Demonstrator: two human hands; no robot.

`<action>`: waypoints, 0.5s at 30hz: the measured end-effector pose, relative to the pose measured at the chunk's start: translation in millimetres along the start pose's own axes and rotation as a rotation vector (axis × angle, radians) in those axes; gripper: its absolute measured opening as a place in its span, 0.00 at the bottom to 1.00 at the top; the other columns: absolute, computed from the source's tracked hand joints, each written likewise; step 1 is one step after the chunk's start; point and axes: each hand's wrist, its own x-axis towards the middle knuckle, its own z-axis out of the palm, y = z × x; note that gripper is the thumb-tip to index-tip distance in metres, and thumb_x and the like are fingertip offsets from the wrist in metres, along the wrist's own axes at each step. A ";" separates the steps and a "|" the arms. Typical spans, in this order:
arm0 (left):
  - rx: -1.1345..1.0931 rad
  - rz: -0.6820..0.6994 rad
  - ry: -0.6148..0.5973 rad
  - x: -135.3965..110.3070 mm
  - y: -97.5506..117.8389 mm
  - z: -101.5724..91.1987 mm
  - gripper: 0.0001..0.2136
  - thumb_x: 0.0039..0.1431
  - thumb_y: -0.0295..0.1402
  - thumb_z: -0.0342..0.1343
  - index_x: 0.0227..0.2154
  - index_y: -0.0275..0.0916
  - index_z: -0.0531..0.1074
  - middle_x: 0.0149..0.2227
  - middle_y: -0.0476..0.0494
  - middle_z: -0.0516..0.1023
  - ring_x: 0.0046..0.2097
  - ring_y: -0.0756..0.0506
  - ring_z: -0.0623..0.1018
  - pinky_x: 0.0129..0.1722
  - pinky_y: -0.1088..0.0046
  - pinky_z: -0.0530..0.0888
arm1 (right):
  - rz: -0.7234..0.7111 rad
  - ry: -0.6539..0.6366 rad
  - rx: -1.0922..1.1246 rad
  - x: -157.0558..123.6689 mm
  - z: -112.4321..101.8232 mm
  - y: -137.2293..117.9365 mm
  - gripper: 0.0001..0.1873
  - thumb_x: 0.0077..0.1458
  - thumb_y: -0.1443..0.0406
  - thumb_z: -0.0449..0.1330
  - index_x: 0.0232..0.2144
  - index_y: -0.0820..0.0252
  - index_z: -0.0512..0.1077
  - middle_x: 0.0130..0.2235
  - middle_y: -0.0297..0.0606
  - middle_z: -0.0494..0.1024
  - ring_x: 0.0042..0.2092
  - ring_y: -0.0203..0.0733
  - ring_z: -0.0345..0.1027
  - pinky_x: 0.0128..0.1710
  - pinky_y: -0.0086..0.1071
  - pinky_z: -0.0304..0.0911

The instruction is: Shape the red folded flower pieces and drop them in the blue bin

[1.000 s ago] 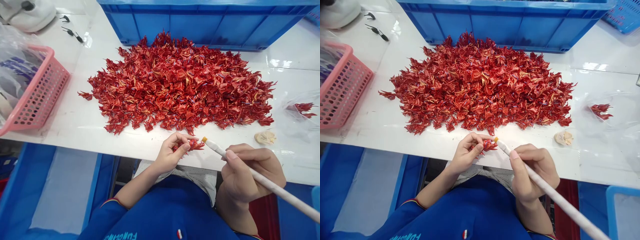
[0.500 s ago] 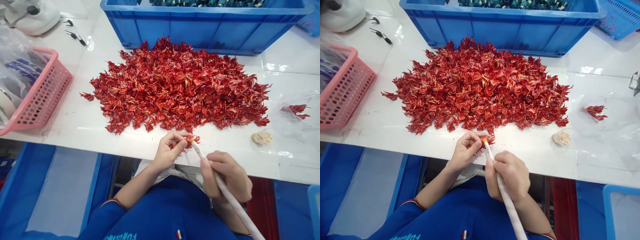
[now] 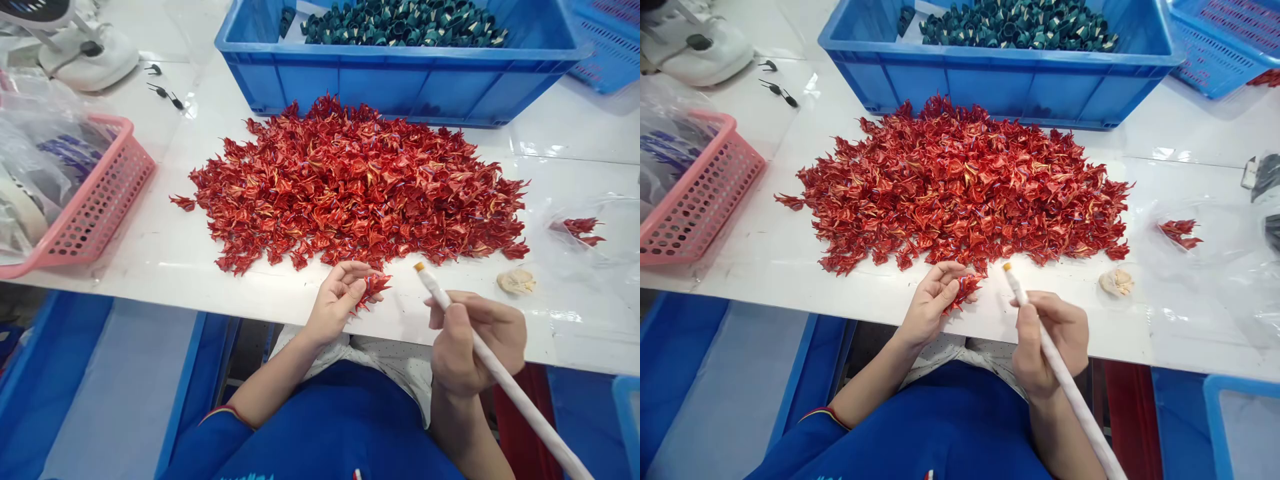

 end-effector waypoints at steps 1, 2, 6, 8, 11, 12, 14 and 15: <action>0.013 0.001 0.000 -0.1 0.3 0.1 0.19 0.53 0.45 0.66 0.41 0.39 0.71 0.43 0.40 0.81 0.34 0.47 0.81 0.38 0.70 0.79 | 0.054 -0.030 0.000 1.8 -0.1 4.2 0.08 0.60 0.61 0.59 0.36 0.60 0.72 0.26 0.35 0.77 0.20 0.35 0.65 0.20 0.30 0.61; 0.027 0.001 0.001 -0.3 0.6 0.3 0.19 0.54 0.46 0.65 0.42 0.39 0.72 0.43 0.40 0.81 0.33 0.48 0.80 0.38 0.70 0.78 | 0.094 -0.078 -0.013 3.5 -0.4 9.0 0.11 0.63 0.59 0.56 0.40 0.60 0.72 0.27 0.35 0.79 0.19 0.33 0.64 0.20 0.29 0.61; -0.017 0.009 0.024 -0.8 1.7 1.9 0.18 0.55 0.46 0.63 0.42 0.39 0.73 0.42 0.41 0.79 0.33 0.48 0.79 0.32 0.73 0.77 | -0.007 -0.271 -0.224 7.9 0.5 27.7 0.08 0.63 0.62 0.56 0.38 0.59 0.74 0.31 0.36 0.81 0.22 0.34 0.68 0.24 0.29 0.64; -0.082 0.050 0.041 -1.1 2.1 2.2 0.18 0.55 0.47 0.63 0.41 0.39 0.73 0.39 0.43 0.77 0.30 0.49 0.78 0.26 0.75 0.76 | -0.140 -0.313 -0.306 7.9 4.3 33.4 0.03 0.59 0.65 0.61 0.32 0.58 0.71 0.33 0.38 0.81 0.27 0.37 0.73 0.29 0.31 0.68; -0.113 0.120 0.063 -1.9 2.9 1.5 0.18 0.53 0.50 0.63 0.33 0.39 0.71 0.32 0.48 0.72 0.27 0.50 0.76 0.16 0.80 0.70 | -0.257 -0.375 -0.354 5.4 13.7 37.4 0.08 0.55 0.66 0.64 0.31 0.56 0.67 0.37 0.41 0.80 0.35 0.44 0.75 0.34 0.36 0.70; -0.110 0.136 0.067 -2.2 3.1 1.1 0.18 0.53 0.50 0.63 0.31 0.39 0.70 0.30 0.49 0.70 0.26 0.51 0.75 0.14 0.81 0.68 | -0.271 -0.397 -0.374 4.3 17.0 38.3 0.09 0.56 0.65 0.64 0.31 0.55 0.65 0.37 0.41 0.80 0.37 0.45 0.75 0.35 0.37 0.71; -0.107 0.174 0.075 -2.7 3.3 0.5 0.19 0.53 0.51 0.63 0.28 0.39 0.66 0.29 0.50 0.67 0.24 0.51 0.74 0.11 0.83 0.66 | -0.289 -0.423 -0.415 2.1 22.7 40.1 0.09 0.56 0.64 0.63 0.32 0.55 0.64 0.38 0.42 0.79 0.38 0.47 0.74 0.35 0.39 0.70; -0.105 0.196 0.078 -2.8 3.1 0.3 0.20 0.53 0.51 0.63 0.26 0.39 0.65 0.29 0.51 0.67 0.24 0.51 0.74 0.11 0.83 0.66 | -0.295 -0.425 -0.430 1.1 24.8 41.1 0.09 0.57 0.64 0.62 0.32 0.55 0.63 0.38 0.43 0.78 0.38 0.47 0.74 0.35 0.39 0.70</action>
